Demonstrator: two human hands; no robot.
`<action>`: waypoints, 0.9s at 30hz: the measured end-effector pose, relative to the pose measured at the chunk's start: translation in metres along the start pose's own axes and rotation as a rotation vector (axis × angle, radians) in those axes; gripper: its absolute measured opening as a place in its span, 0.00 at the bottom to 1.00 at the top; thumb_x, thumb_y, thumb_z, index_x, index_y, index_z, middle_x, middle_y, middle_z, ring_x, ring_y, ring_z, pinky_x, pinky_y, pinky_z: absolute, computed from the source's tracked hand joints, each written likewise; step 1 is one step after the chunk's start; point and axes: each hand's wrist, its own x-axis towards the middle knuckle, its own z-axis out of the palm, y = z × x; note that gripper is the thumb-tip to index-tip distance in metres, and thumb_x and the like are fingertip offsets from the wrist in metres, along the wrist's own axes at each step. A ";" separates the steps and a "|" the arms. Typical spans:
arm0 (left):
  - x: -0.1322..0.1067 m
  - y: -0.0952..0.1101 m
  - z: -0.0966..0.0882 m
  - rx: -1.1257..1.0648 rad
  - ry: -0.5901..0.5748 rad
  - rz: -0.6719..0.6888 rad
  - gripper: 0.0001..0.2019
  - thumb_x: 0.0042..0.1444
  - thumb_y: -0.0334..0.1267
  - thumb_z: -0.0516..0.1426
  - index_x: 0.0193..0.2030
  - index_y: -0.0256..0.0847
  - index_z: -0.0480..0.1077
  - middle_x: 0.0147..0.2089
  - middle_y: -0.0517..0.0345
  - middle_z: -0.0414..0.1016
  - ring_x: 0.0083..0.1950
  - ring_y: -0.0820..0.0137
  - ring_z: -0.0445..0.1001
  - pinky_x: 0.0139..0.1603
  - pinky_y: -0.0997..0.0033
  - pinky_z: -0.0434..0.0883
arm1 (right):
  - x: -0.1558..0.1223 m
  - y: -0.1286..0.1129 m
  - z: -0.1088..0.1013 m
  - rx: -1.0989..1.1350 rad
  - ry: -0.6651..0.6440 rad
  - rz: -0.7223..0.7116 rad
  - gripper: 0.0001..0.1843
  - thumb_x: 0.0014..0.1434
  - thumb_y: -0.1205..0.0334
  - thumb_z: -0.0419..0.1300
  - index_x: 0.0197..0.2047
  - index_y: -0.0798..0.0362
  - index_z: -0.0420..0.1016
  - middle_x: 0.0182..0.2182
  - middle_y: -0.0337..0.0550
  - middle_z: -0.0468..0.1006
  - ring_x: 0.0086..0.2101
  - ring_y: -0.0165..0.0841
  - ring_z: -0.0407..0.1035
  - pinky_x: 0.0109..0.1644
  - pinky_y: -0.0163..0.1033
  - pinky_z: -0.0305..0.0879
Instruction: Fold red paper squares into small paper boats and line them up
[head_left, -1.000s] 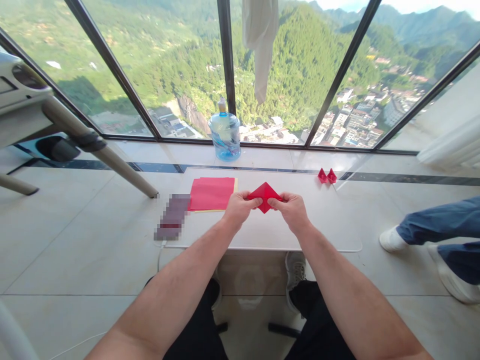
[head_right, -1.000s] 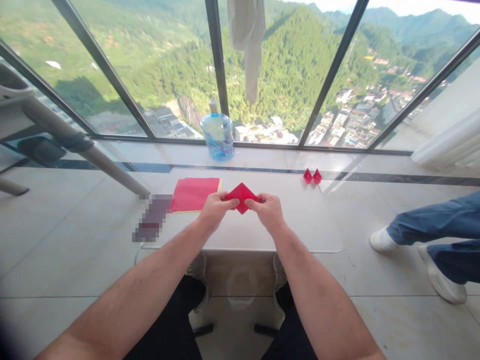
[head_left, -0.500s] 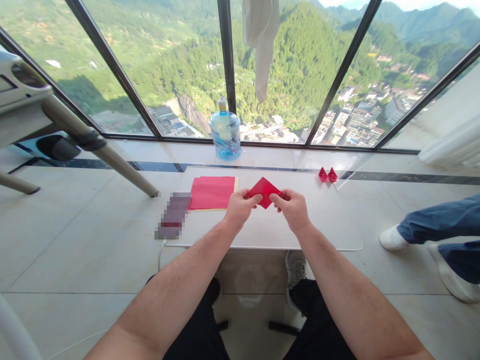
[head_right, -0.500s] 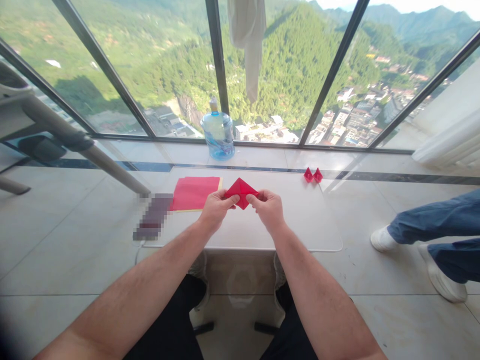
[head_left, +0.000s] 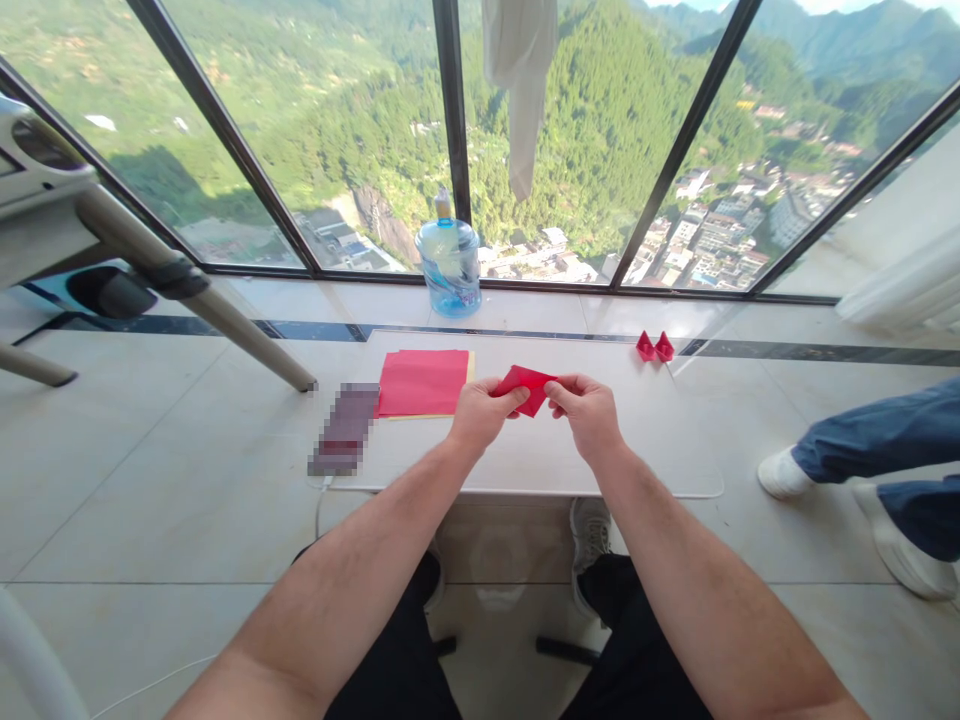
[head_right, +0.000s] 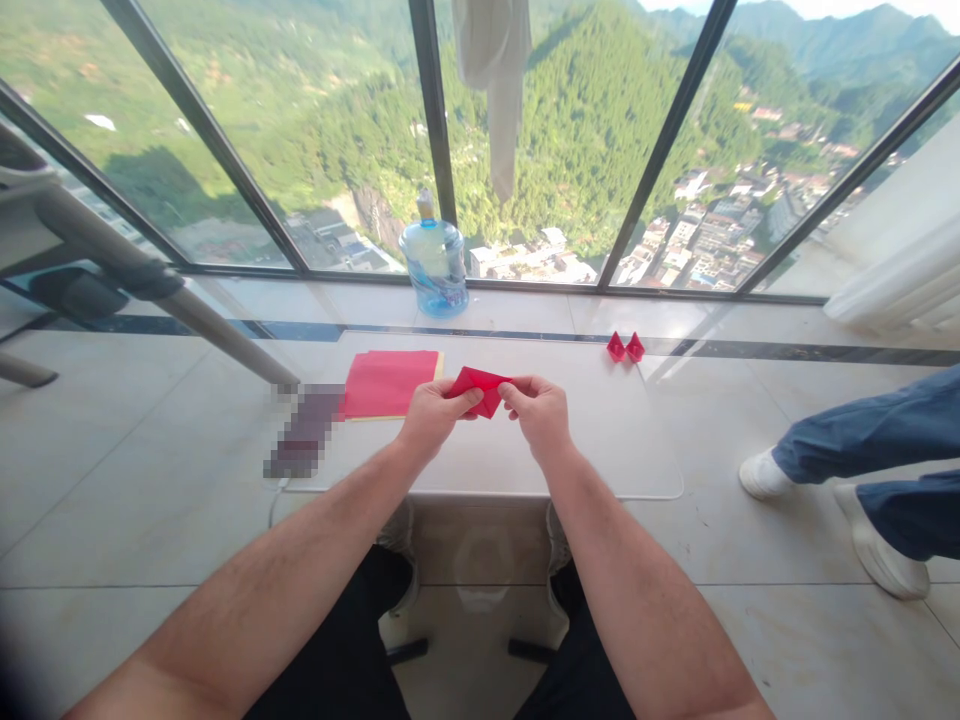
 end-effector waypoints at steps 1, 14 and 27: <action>0.000 0.000 0.000 0.003 -0.008 -0.002 0.17 0.43 0.47 0.70 0.34 0.35 0.80 0.29 0.53 0.78 0.32 0.67 0.75 0.34 0.67 0.73 | 0.000 0.000 0.000 0.000 -0.003 -0.001 0.15 0.45 0.54 0.72 0.32 0.55 0.79 0.20 0.37 0.75 0.21 0.28 0.66 0.26 0.37 0.64; -0.003 0.004 0.000 -0.032 -0.073 -0.041 0.21 0.40 0.48 0.72 0.38 0.35 0.82 0.33 0.49 0.81 0.34 0.64 0.77 0.34 0.65 0.75 | 0.002 0.002 -0.001 0.009 -0.005 -0.034 0.14 0.43 0.53 0.73 0.29 0.53 0.79 0.21 0.36 0.75 0.21 0.27 0.63 0.26 0.37 0.62; -0.002 0.004 0.000 -0.016 -0.085 0.065 0.15 0.42 0.45 0.70 0.33 0.36 0.82 0.29 0.54 0.79 0.32 0.66 0.75 0.38 0.66 0.72 | 0.001 0.001 -0.003 0.052 -0.029 -0.040 0.11 0.44 0.56 0.73 0.26 0.52 0.79 0.20 0.36 0.74 0.21 0.27 0.62 0.26 0.36 0.60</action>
